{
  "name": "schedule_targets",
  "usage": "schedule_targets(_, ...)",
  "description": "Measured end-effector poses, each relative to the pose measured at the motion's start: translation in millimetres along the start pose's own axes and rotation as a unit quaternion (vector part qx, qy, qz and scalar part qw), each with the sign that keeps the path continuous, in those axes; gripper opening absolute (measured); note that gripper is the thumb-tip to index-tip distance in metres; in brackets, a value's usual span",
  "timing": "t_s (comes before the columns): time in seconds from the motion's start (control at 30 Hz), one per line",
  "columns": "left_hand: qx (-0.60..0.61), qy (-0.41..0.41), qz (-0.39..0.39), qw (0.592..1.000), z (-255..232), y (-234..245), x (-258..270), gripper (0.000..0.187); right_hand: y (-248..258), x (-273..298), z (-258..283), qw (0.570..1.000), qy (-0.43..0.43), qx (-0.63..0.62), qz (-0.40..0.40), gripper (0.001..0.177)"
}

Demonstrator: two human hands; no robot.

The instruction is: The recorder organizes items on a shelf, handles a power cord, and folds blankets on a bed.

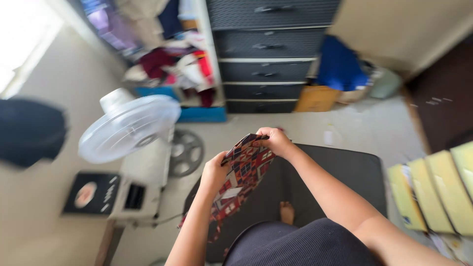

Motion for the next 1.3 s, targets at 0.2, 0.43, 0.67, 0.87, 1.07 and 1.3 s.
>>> schedule_targets(0.2, 0.035, -0.094, 0.068, 0.993, -91, -142, -36, 0.028, 179, 14, -53, 0.993, -0.044, 0.003, -0.111, 0.017)
schedule_targets(0.43, 0.072, -0.156, 0.105, 0.980, -187, -254, -63, 0.022, 338, 59, -117, 0.955, -0.106, 0.054, -0.271, 0.017)
schedule_targets(0.67, 0.103, -0.179, 0.194, 0.959, -248, -341, -94, 0.022, 424, 118, -177, 0.873, -0.128, 0.109, -0.458, 0.023)
schedule_targets(0.87, 0.200, -0.161, 0.294, 0.921, -269, -420, -140, 0.015, 470, 147, -229, 0.824, -0.129, -0.026, -0.551, 0.027)
schedule_targets(1.07, 0.215, -0.118, 0.355, 0.902, -303, -475, -194, 0.016, 508, 116, -229, 0.771, -0.127, -0.204, -0.590, 0.024)
schedule_targets(1.3, 0.033, -0.394, 0.272, 0.877, -365, -517, -251, 0.018, 549, 71, -252, 0.730, -0.035, -0.264, -0.630, 0.015)
Point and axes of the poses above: each hand's wrist, its own x-axis away from the middle knuckle, its own y-axis out of the back of the hand, z = x × y, the point moved 2 cm from there along -x, towards the middle knuckle, and after that the axes turned 14 degrees about -z, right-handed, at the moved point
